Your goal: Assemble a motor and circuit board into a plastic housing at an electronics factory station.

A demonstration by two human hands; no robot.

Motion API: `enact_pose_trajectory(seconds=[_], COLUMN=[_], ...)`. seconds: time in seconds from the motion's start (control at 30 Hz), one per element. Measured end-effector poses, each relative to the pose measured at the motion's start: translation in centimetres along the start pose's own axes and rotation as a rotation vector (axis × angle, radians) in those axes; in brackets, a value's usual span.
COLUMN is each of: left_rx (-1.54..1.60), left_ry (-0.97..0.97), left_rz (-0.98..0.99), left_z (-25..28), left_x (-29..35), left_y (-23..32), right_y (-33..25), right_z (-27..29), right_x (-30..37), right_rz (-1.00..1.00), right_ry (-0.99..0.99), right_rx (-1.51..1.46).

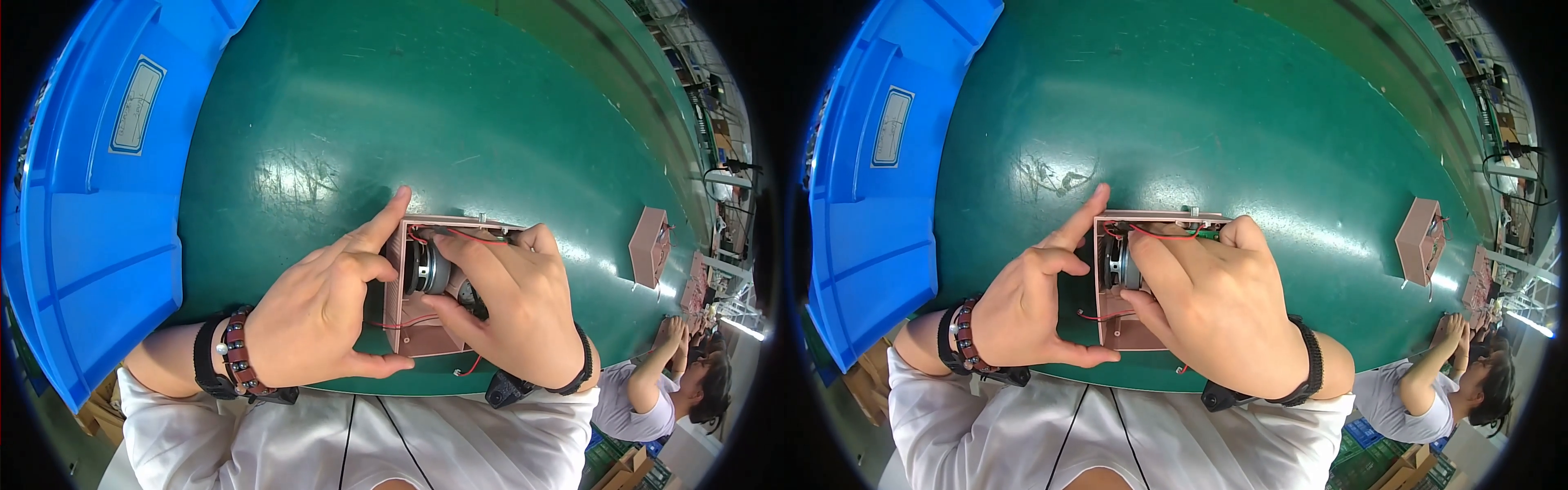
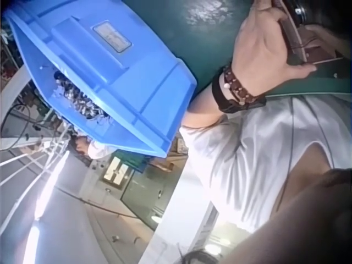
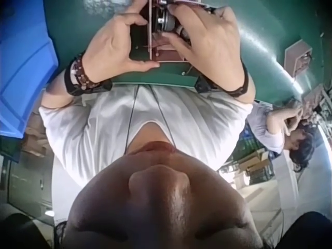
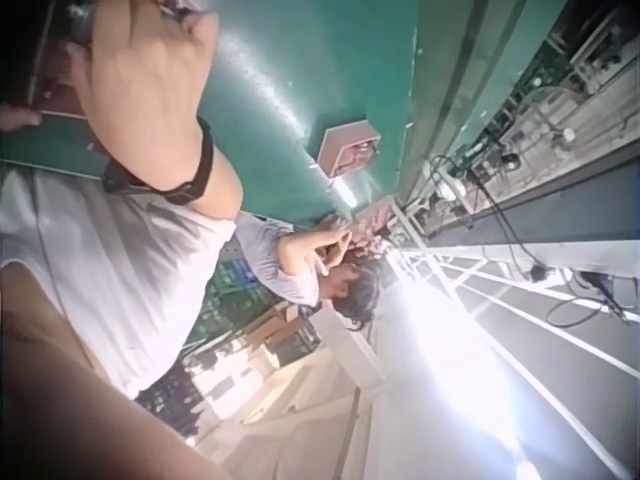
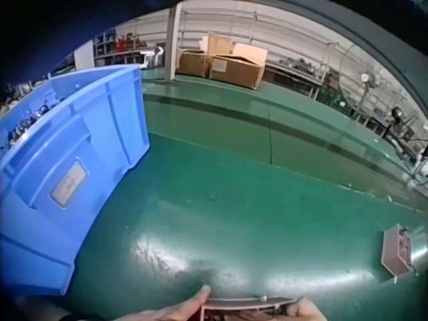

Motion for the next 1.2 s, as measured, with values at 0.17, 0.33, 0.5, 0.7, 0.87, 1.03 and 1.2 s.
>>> enact_pose_trajectory(seconds=[0.17,0.33,0.5,0.7,0.87,1.03,1.2], left_rx=[0.002,0.029,0.012,0.029,-0.413,-0.573,-0.581], left_ry=[-0.004,0.027,0.027,0.098,0.058,0.13,0.16], left_rz=[0.008,-0.021,-0.018,-0.048,0.04,0.076,0.093], left_z=[-0.1,0.1,0.3,0.8,0.8,0.8,1.3], left_x=[-0.1,0.0,0.0,0.4,0.4,0.8,0.6], left_y=[-0.1,-0.1,0.0,0.4,1.5,1.6,1.8], right_y=[0.2,0.2,0.2,0.2,0.2,-0.2,-0.2], right_z=[0.2,0.2,0.0,0.0,-0.2,-0.1,0.3], right_x=[-0.2,-0.1,-0.2,-0.4,-0.2,0.0,-0.2], right_rz=[0.023,0.025,0.01,0.004,-0.009,-0.002,0.001], right_ry=[0.014,0.019,0.005,-0.004,-0.01,-0.003,0.0], right_rx=[-0.039,-0.04,-0.035,-0.023,0.015,0.068,0.057])
Point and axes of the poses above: each hand's wrist, its own x-axis away from the middle knuckle, its own z-axis out of the back of the hand, y = z × x, the point moved 9 cm from there along -x, towards the middle knuckle, and after that the axes turned 15 degrees about z, right-handed, at the moved point
